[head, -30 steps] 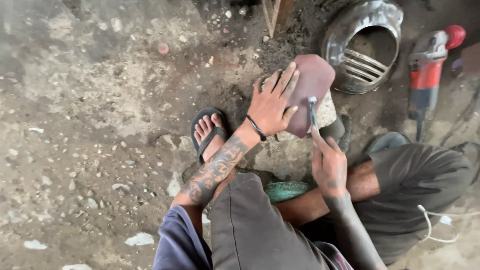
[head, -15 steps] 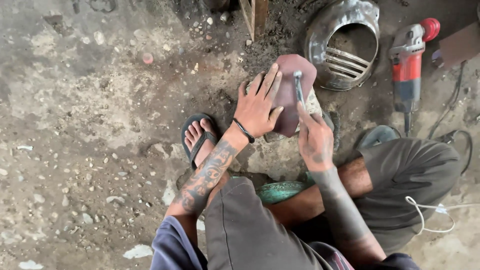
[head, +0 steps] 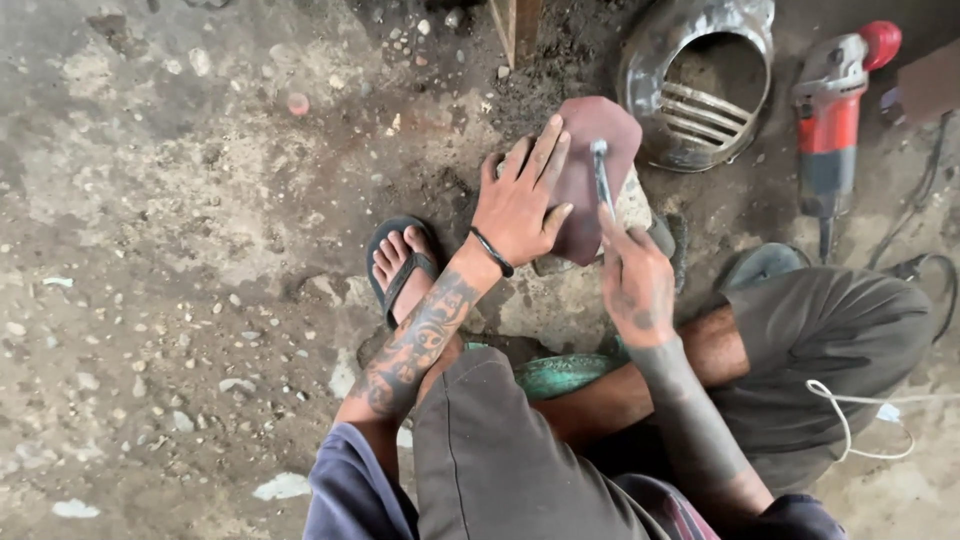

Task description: A person manually sands and scrapes a small metal component using sandpaper and a metal tool while sitting on a workshop floor.

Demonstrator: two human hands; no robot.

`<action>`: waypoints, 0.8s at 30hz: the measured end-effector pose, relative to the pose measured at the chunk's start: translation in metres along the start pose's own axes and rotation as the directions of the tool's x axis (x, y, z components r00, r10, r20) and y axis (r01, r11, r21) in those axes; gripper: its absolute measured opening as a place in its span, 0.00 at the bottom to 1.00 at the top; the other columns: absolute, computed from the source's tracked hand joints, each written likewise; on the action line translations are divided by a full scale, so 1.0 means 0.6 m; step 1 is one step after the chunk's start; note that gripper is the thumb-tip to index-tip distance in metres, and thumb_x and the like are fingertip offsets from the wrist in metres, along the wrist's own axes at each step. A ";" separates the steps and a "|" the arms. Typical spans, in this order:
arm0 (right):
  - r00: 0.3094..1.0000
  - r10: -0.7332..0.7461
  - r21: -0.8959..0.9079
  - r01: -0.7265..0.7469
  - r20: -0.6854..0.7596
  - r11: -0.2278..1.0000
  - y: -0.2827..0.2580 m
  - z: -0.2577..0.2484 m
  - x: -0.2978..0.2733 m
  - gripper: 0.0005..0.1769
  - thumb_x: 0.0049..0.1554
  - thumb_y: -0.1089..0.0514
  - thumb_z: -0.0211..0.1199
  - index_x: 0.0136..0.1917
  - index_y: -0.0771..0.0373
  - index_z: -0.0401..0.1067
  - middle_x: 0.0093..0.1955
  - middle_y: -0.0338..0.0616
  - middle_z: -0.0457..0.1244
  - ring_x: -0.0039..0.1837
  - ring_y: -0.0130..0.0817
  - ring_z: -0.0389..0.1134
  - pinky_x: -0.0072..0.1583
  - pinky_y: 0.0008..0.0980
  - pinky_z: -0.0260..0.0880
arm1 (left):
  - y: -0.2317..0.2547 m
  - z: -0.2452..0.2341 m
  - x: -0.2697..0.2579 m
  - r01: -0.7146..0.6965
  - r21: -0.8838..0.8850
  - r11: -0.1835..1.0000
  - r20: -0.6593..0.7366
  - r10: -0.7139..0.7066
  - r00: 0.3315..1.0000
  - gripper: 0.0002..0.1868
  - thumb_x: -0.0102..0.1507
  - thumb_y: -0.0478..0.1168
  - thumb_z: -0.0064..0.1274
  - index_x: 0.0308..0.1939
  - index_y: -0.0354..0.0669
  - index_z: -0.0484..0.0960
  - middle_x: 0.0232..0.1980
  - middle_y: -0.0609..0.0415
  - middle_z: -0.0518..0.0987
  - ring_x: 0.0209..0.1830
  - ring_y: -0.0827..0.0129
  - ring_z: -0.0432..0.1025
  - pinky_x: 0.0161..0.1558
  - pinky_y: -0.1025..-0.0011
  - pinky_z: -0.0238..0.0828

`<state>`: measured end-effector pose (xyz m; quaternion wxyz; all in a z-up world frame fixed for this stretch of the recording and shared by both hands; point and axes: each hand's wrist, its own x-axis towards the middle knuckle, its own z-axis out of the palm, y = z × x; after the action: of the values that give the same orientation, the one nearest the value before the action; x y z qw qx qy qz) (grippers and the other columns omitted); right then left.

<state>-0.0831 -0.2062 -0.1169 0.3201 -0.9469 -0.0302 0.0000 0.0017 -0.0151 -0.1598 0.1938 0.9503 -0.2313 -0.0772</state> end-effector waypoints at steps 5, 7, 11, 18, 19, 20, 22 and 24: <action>0.996 0.041 -0.164 -0.028 0.080 0.986 0.047 0.010 -0.062 0.23 0.65 0.56 0.52 0.72 0.49 0.73 0.42 0.45 0.64 0.50 0.55 0.70 0.46 0.45 0.73 | 0.000 -0.006 0.001 0.008 -0.009 1.000 0.002 -0.008 1.000 0.45 0.70 0.57 0.48 0.84 0.48 0.44 0.86 0.53 0.39 0.80 0.56 0.51 0.70 0.46 0.53; 0.996 0.043 -0.159 -0.030 0.082 0.987 0.040 0.004 -0.037 0.23 0.65 0.57 0.52 0.71 0.50 0.75 0.41 0.45 0.64 0.48 0.55 0.69 0.46 0.46 0.73 | 0.006 0.000 -0.001 0.001 -0.015 1.000 0.020 -0.001 1.000 0.46 0.69 0.58 0.49 0.83 0.48 0.45 0.86 0.53 0.40 0.80 0.56 0.51 0.70 0.45 0.53; 0.998 0.054 -0.033 -0.054 -0.013 0.998 0.016 -0.001 0.001 0.23 0.69 0.58 0.50 0.75 0.53 0.70 0.45 0.52 0.63 0.47 0.63 0.64 0.45 0.45 0.69 | 0.001 -0.003 0.001 0.004 0.018 1.000 0.021 -0.004 1.000 0.46 0.69 0.58 0.49 0.83 0.48 0.45 0.86 0.53 0.40 0.80 0.56 0.51 0.70 0.45 0.53; 1.000 0.013 -0.199 -0.008 0.021 0.980 0.027 -0.005 -0.039 0.23 0.67 0.58 0.52 0.72 0.53 0.75 0.41 0.53 0.66 0.47 0.62 0.69 0.43 0.53 0.69 | 0.003 -0.004 -0.001 0.003 -0.010 1.000 0.036 -0.003 0.999 0.45 0.71 0.58 0.46 0.84 0.48 0.42 0.87 0.53 0.37 0.81 0.54 0.49 0.70 0.43 0.53; 1.000 0.021 -0.206 -0.017 0.018 0.978 0.023 -0.007 -0.022 0.23 0.67 0.58 0.52 0.72 0.53 0.75 0.41 0.53 0.66 0.47 0.62 0.69 0.43 0.53 0.69 | 0.007 0.002 -0.001 -0.005 -0.017 1.000 0.039 0.005 0.999 0.45 0.71 0.58 0.46 0.84 0.48 0.42 0.87 0.53 0.37 0.81 0.54 0.49 0.70 0.43 0.53; 0.999 0.021 -0.070 -0.023 -0.028 0.997 0.016 -0.003 0.000 0.23 0.69 0.58 0.51 0.75 0.53 0.72 0.42 0.55 0.64 0.46 0.66 0.66 0.43 0.47 0.70 | 0.004 0.004 -0.002 -0.001 0.010 1.000 0.026 0.001 1.000 0.46 0.71 0.58 0.48 0.84 0.49 0.42 0.87 0.54 0.37 0.81 0.55 0.49 0.70 0.43 0.53; 0.997 0.039 0.076 -0.033 -0.071 0.997 0.013 -0.001 0.006 0.23 0.70 0.58 0.50 0.77 0.53 0.69 0.43 0.56 0.62 0.45 0.69 0.63 0.44 0.42 0.71 | 0.000 0.006 -0.001 0.001 0.039 0.999 0.027 -0.002 1.000 0.46 0.70 0.58 0.49 0.84 0.49 0.42 0.87 0.54 0.37 0.81 0.56 0.49 0.70 0.44 0.53; 0.999 -0.012 -0.178 0.018 0.034 0.984 0.021 -0.007 -0.024 0.25 0.66 0.59 0.51 0.75 0.51 0.71 0.40 0.51 0.61 0.46 0.65 0.66 0.40 0.55 0.68 | -0.002 0.007 0.002 -0.005 0.035 0.999 0.004 0.005 1.000 0.45 0.72 0.58 0.48 0.84 0.49 0.41 0.87 0.53 0.37 0.81 0.56 0.49 0.71 0.45 0.54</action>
<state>-0.0968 -0.2198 -0.1215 0.2338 -0.9713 -0.0424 0.0102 0.0023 -0.0160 -0.1641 0.1770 0.9528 -0.2352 -0.0745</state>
